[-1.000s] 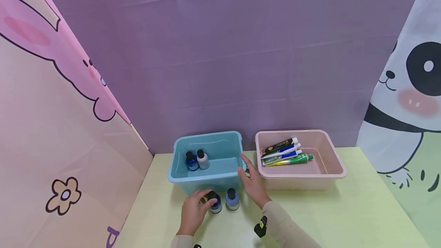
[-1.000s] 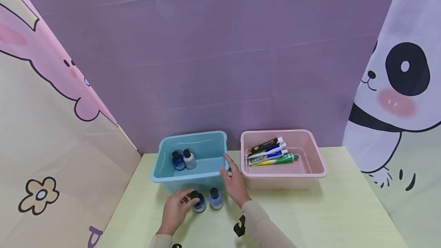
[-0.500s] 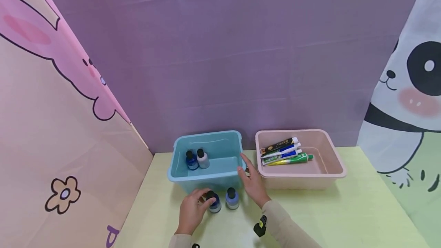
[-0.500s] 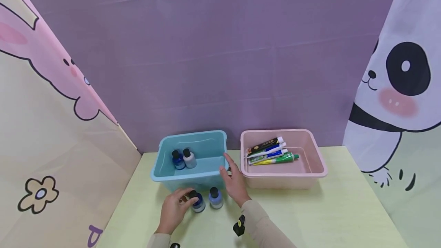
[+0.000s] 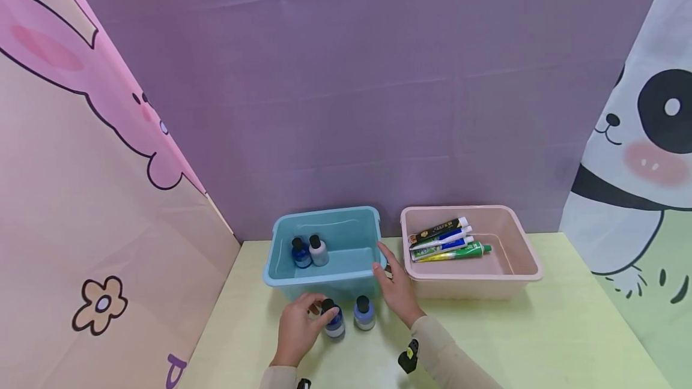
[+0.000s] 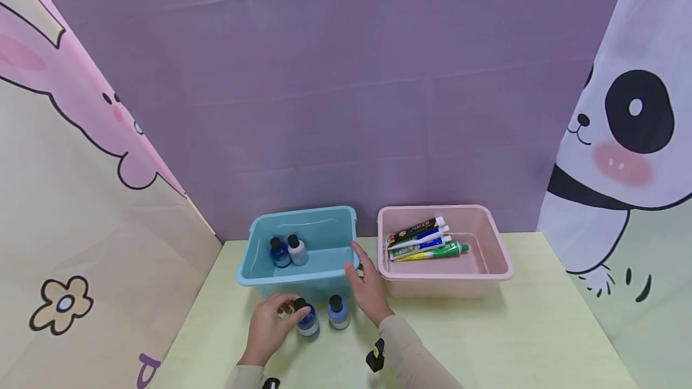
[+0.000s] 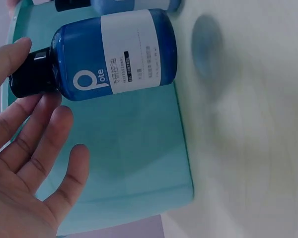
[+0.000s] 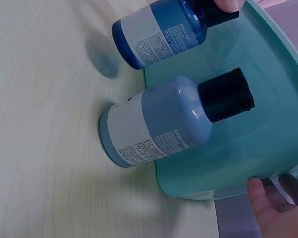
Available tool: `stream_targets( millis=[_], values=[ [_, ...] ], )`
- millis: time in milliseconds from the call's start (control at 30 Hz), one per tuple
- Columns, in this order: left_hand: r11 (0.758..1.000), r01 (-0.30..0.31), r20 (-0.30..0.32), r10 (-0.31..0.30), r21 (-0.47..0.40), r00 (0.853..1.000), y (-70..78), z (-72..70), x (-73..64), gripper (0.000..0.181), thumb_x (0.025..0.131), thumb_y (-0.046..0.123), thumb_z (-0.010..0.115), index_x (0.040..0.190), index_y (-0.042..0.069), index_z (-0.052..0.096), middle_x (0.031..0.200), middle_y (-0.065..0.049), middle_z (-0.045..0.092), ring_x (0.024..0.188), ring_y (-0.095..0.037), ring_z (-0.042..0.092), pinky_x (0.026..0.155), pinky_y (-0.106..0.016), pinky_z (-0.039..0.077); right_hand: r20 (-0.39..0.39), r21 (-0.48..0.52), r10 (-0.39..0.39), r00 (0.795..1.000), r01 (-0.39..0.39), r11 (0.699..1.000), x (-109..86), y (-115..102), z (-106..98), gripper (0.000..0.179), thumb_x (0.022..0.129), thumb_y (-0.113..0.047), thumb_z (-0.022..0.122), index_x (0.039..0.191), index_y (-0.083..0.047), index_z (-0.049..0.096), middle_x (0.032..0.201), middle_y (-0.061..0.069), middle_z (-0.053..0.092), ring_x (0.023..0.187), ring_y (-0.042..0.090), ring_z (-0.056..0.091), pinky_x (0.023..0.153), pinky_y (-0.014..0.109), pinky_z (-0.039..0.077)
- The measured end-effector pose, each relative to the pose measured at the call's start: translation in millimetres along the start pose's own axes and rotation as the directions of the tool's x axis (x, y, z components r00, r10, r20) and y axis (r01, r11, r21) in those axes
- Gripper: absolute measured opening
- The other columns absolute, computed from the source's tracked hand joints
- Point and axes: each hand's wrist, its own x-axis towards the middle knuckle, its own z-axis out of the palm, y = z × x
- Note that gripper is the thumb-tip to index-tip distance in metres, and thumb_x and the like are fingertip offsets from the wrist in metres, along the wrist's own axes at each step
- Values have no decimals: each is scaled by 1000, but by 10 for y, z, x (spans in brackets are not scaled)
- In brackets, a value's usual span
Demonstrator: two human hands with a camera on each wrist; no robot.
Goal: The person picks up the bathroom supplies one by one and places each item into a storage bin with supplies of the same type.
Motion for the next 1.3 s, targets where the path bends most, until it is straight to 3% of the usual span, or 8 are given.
stream_targets(
  millis=[367, 633, 867, 1033, 1300],
  values=[
    [1000, -25, 7, 25, -3, 1000, 72, -84, -5, 29, 81, 42, 86, 95, 18, 76, 87, 8, 69, 80, -12, 61, 69, -23, 50, -1, 16, -9, 1000, 9, 1000, -8, -1, 0, 54, 107, -38, 53, 158, -29, 38, 162, 10, 43, 135, 41, 55, 106, 58, 51],
    [999, -43, -22, 43, -6, 999, 106, -133, -3, 26, 80, 40, 87, 91, 20, 75, 85, 10, 68, 79, -11, 61, 69, -23, 51, 2, 12, -8, 1000, 8, 1000, -10, 0, -5, 57, 106, -44, 52, 159, -28, 38, 163, 8, 41, 136, 41, 54, 107, 59, 49],
    [999, -48, -34, 48, 1, 998, 153, -199, -2, 24, 80, 38, 87, 88, 21, 72, 83, 10, 67, 79, -12, 62, 70, -23, 51, -2, 11, -16, 1000, 16, 1000, 2, -8, -5, 56, 107, -38, 53, 159, -26, 38, 163, 9, 41, 135, 43, 54, 107, 60, 49],
    [998, -55, -39, 54, -18, 998, 174, -231, 1, 24, 81, 36, 87, 87, 20, 71, 80, 9, 65, 74, -10, 57, 64, -21, 47, 3, 1, -3, 1000, 3, 1000, 5, -7, -9, 54, 107, -34, 53, 159, -27, 37, 163, 10, 41, 135, 43, 54, 106, 60, 50],
    [997, -52, -46, 50, -54, 998, 203, -288, -1, 25, 80, 32, 88, 87, 18, 69, 76, 7, 63, 69, -11, 55, 59, -19, 43, 4, 4, -16, 1000, 16, 1000, 8, -3, -5, 56, 107, -40, 53, 159, -27, 37, 163, 9, 41, 135, 42, 54, 106, 59, 50]
  ],
)
